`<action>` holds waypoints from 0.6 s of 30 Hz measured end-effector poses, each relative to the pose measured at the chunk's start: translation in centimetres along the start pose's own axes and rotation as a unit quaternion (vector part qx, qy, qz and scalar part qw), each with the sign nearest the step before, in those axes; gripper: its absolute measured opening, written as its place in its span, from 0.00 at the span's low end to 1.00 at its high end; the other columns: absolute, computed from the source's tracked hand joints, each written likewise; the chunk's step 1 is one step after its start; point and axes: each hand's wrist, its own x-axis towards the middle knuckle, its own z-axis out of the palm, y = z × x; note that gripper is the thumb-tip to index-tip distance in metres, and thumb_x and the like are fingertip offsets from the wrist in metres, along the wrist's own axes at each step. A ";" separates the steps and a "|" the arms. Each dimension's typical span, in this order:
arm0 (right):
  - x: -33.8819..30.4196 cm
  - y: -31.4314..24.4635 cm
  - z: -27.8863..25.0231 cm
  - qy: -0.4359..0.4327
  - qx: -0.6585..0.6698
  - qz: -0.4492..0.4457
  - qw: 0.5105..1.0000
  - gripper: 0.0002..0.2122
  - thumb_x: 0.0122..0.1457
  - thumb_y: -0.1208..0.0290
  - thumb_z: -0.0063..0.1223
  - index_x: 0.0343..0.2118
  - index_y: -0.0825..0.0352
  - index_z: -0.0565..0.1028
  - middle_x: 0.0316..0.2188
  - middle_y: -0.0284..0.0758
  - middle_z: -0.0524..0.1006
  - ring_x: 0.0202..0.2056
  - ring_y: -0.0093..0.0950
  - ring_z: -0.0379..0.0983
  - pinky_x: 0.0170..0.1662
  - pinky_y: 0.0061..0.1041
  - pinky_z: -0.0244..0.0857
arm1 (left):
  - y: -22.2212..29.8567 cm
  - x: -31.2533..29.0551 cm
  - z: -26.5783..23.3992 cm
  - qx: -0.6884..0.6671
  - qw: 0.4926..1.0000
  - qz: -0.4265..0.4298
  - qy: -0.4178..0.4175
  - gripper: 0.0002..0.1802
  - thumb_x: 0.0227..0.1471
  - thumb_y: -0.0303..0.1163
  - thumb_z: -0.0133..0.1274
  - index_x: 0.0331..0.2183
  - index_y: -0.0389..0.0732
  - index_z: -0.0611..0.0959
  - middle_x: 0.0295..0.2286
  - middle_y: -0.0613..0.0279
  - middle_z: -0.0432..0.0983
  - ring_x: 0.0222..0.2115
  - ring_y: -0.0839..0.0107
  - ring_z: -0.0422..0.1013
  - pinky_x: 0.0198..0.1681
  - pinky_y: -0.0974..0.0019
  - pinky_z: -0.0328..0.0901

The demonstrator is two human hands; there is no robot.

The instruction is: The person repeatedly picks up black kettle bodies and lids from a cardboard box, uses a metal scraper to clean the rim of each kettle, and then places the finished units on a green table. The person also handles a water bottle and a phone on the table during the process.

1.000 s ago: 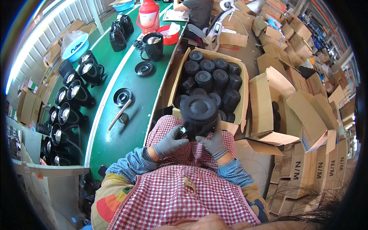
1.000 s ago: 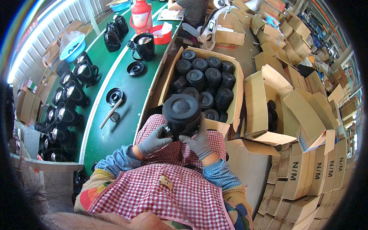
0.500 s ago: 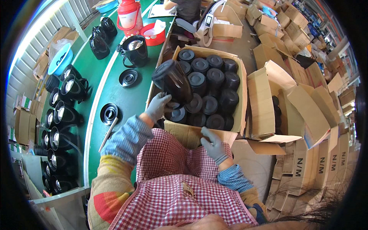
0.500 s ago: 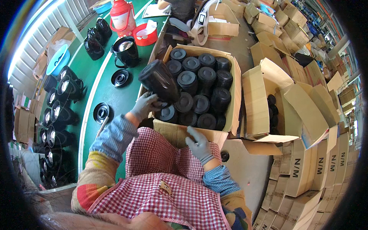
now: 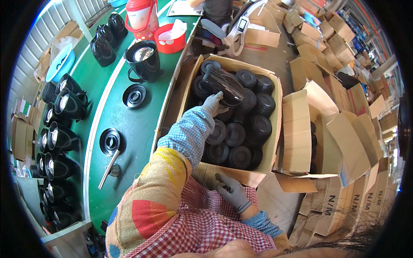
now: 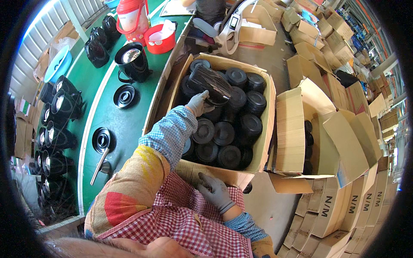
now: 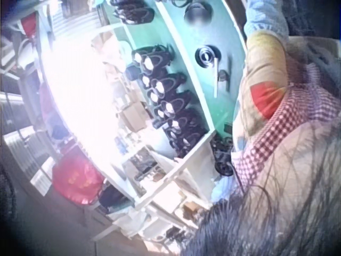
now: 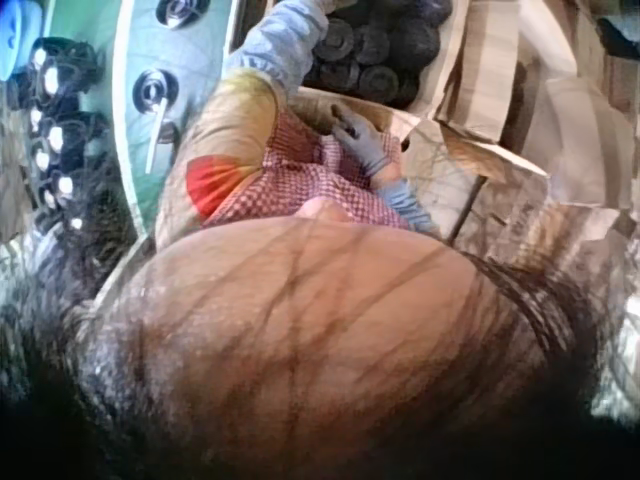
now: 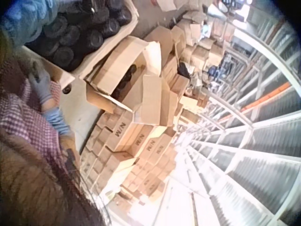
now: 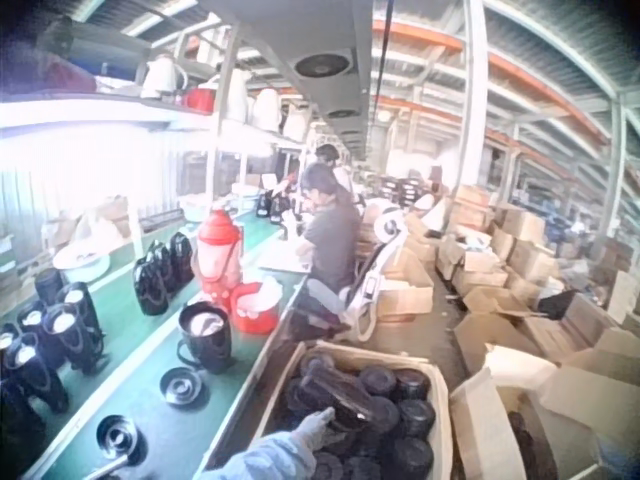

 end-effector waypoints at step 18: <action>1.3 1.2 1.2 -0.013 0.176 0.058 0.983 0.23 0.61 0.74 0.57 0.59 0.74 0.71 0.55 0.47 0.75 0.55 0.36 0.75 0.57 0.31 0.69 | 18.7 -26.6 -25.5 0.601 0.558 0.451 0.353 0.26 0.48 0.36 0.66 0.48 0.39 0.80 0.46 0.48 0.78 0.47 0.53 0.75 0.52 0.57 0.70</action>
